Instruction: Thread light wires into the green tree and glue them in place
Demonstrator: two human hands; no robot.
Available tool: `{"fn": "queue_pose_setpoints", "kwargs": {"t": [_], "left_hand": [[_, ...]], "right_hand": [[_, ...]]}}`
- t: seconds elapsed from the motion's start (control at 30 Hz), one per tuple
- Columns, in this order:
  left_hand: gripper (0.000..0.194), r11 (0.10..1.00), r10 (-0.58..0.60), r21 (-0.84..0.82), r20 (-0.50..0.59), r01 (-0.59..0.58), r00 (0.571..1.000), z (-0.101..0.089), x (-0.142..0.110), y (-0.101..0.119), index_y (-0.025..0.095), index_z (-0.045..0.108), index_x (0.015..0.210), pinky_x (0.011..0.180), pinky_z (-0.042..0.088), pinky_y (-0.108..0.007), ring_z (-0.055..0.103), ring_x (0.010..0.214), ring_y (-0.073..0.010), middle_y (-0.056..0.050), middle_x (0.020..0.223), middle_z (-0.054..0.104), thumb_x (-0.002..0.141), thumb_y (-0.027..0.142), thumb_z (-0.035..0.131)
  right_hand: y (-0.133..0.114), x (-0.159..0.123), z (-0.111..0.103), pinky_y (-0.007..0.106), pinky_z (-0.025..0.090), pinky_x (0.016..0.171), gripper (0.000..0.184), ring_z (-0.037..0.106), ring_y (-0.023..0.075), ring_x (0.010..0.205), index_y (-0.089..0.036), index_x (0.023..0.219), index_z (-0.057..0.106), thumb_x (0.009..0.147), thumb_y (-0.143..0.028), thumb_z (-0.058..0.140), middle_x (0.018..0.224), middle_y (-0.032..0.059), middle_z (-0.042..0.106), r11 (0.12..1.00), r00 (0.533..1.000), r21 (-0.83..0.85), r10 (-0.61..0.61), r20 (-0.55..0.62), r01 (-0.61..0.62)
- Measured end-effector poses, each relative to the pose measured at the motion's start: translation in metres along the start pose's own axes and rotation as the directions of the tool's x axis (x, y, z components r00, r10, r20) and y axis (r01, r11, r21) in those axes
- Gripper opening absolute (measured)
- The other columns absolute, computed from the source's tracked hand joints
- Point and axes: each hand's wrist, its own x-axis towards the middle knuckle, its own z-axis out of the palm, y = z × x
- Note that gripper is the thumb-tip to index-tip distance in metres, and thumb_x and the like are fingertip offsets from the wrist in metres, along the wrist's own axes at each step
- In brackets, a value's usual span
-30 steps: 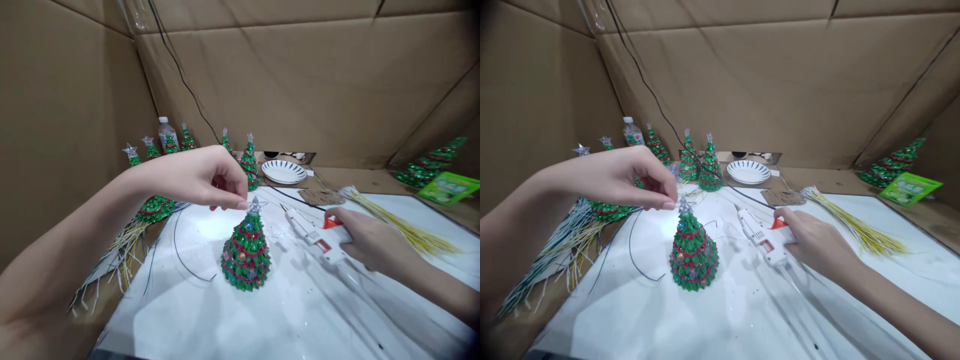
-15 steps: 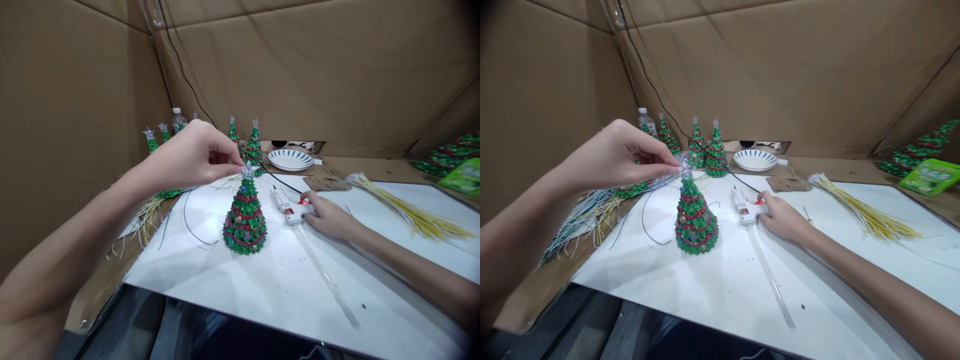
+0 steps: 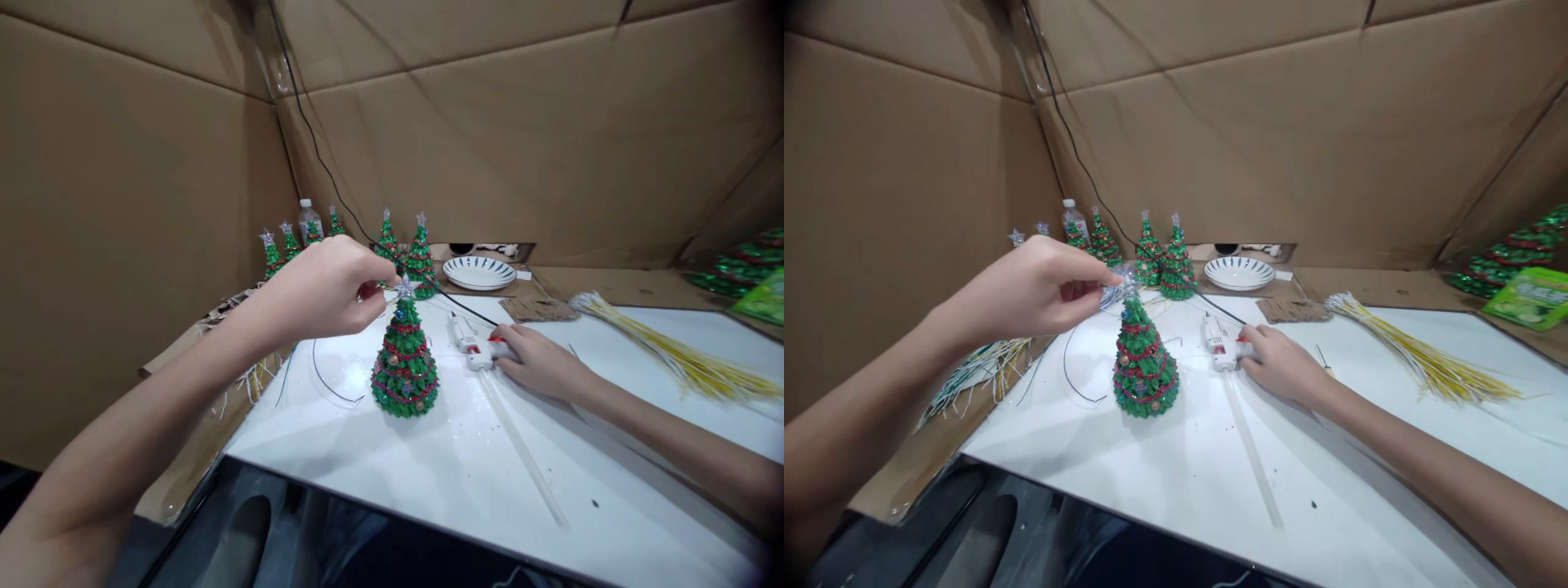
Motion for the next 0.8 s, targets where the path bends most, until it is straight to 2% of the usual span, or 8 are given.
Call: {"fn": "queue_pose_setpoints", "kwargs": {"t": [0.07, 0.13, 0.2, 0.27, 0.4, 0.53, 0.67, 0.8], "left_hand": [[0.026, 0.999, 0.015, 0.034, -0.017, -0.014, 1.000, 0.003, -0.005, -0.001, 0.019, 0.076, 0.088, 0.057, 0.046, -0.028, 0.057, 0.057, -0.0130, -0.003, 0.069, 0.068, 0.077, 0.017, 0.052], [0.030, 0.999, -0.020, 0.044, -0.076, 0.023, 0.997, 0.008, -0.010, -0.001, 0.018, 0.074, 0.099, 0.061, 0.049, -0.029, 0.061, 0.067, -0.0153, -0.005, 0.081, 0.070, 0.079, 0.016, 0.052], [0.044, 0.998, -0.040, 0.036, -0.105, 0.044, 0.994, 0.014, -0.013, -0.001, 0.017, 0.065, 0.121, 0.071, 0.053, -0.032, 0.064, 0.079, -0.0177, -0.007, 0.100, 0.070, 0.079, 0.017, 0.053], [0.051, 1.000, -0.027, 0.005, -0.097, 0.028, 0.995, 0.018, -0.016, -0.001, 0.017, 0.058, 0.132, 0.078, 0.055, -0.034, 0.065, 0.090, -0.0193, -0.009, 0.112, 0.067, 0.081, 0.018, 0.054], [0.045, 0.999, -0.002, -0.050, -0.076, -0.002, 0.997, 0.024, -0.017, 0.001, 0.019, 0.060, 0.128, 0.089, 0.055, -0.037, 0.064, 0.107, -0.0223, -0.010, 0.125, 0.065, 0.084, 0.024, 0.055], [0.045, 0.999, -0.015, -0.033, -0.093, 0.012, 0.996, 0.027, -0.017, 0.003, 0.021, 0.060, 0.128, 0.096, 0.053, -0.044, 0.063, 0.114, -0.0254, -0.009, 0.126, 0.067, 0.084, 0.029, 0.058], [0.038, 0.987, -0.056, -0.153, -0.092, 0.042, 0.994, 0.026, -0.012, 0.004, 0.021, 0.064, 0.121, 0.087, 0.058, -0.041, 0.067, 0.103, -0.0242, -0.009, 0.120, 0.070, 0.083, 0.026, 0.059], [0.025, 0.917, -0.186, -0.366, -0.044, 0.158, 0.981, 0.023, -0.004, 0.004, 0.019, 0.072, 0.106, 0.076, 0.061, -0.032, 0.071, 0.096, -0.0215, -0.007, 0.110, 0.074, 0.086, 0.030, 0.061]], "right_hand": [[-0.001, -0.002, 0.000, 0.035, 0.047, 0.081, 0.029, 0.061, 0.0263, 0.099, -0.021, 0.111, 0.053, 0.085, -0.031, 0.042, 0.109, 0.0107, 0.061, 1.000, 1.000, -0.017, -0.002, -0.005, 0.001], [0.000, -0.004, 0.000, 0.035, 0.046, 0.084, 0.031, 0.060, 0.0256, 0.102, -0.021, 0.113, 0.054, 0.086, -0.031, 0.041, 0.113, 0.0110, 0.059, 1.000, 1.000, -0.010, -0.012, -0.028, 0.012], [0.003, -0.007, 0.000, 0.036, 0.046, 0.088, 0.033, 0.059, 0.0256, 0.105, -0.021, 0.115, 0.055, 0.087, -0.032, 0.041, 0.116, 0.0111, 0.058, 1.000, 0.998, 0.005, -0.019, -0.051, 0.020], [0.008, -0.010, -0.001, 0.037, 0.046, 0.088, 0.034, 0.059, 0.0260, 0.104, -0.021, 0.116, 0.055, 0.087, -0.032, 0.042, 0.116, 0.0110, 0.058, 1.000, 0.998, 0.025, -0.005, -0.069, 0.007], [0.017, -0.020, -0.008, 0.039, 0.048, 0.088, 0.033, 0.061, 0.0266, 0.104, -0.021, 0.115, 0.057, 0.088, -0.035, 0.044, 0.116, 0.0113, 0.060, 0.997, 0.993, 0.076, 0.042, -0.114, -0.034], [0.026, -0.031, -0.019, 0.044, 0.047, 0.096, 0.035, 0.059, 0.0279, 0.112, -0.021, 0.116, 0.056, 0.087, -0.038, 0.044, 0.121, 0.0114, 0.060, 0.990, 0.978, 0.121, 0.090, -0.189, -0.068], [0.039, -0.034, -0.030, 0.044, 0.047, 0.096, 0.034, 0.059, 0.0286, 0.112, -0.021, 0.110, 0.058, 0.081, -0.035, 0.046, 0.120, 0.0106, 0.063, 0.978, 0.955, 0.176, 0.158, -0.250, -0.116], [0.052, -0.032, -0.041, 0.045, 0.048, 0.094, 0.037, 0.061, 0.0289, 0.108, -0.019, 0.108, 0.059, 0.078, -0.036, 0.046, 0.117, 0.0115, 0.065, 0.967, 0.929, 0.222, 0.192, -0.317, -0.124]]}}
